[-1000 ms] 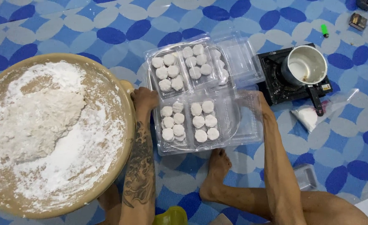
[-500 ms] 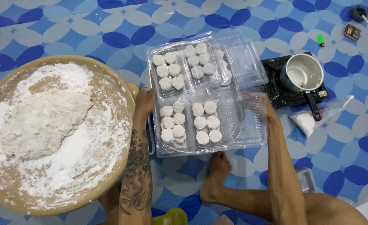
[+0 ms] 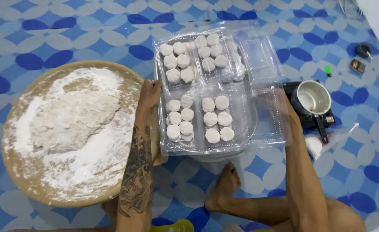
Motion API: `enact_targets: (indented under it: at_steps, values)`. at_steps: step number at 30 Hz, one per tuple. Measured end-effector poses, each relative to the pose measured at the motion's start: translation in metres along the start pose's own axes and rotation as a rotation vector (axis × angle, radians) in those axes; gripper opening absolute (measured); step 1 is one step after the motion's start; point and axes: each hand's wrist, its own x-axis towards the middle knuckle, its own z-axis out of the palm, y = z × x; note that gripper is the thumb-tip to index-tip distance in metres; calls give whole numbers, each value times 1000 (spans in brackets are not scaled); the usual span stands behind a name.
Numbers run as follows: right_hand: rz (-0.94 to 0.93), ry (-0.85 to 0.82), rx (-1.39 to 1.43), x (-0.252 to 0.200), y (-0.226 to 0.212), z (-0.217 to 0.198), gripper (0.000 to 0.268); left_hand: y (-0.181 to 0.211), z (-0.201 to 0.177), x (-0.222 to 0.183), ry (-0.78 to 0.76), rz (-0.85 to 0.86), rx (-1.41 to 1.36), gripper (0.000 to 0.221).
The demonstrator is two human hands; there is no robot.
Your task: Shaping dough into small balls and placing them into plastic containers.
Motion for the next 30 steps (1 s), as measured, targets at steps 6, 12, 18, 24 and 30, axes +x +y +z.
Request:
enact_targets:
  at_steps: [6,12,18,24,30]
  values:
    - [-52,-32,-48,-9,-75,37,27,-12,-88,29,139,-84,142,49]
    - [-217,-189,125,-8,-140,123,38,44,-242,-13,363,-148,275,57]
    - [-235,-303,46,0,-184,241,45,-27,-408,-61,466,-153,299,61]
    - [-492,-412,-108,-37,-211,395,44,-39,-544,-152,525,-276,369,53]
    - [-95,-703,639,-79,-202,531,41,-47,-641,-244,449,-432,503,47]
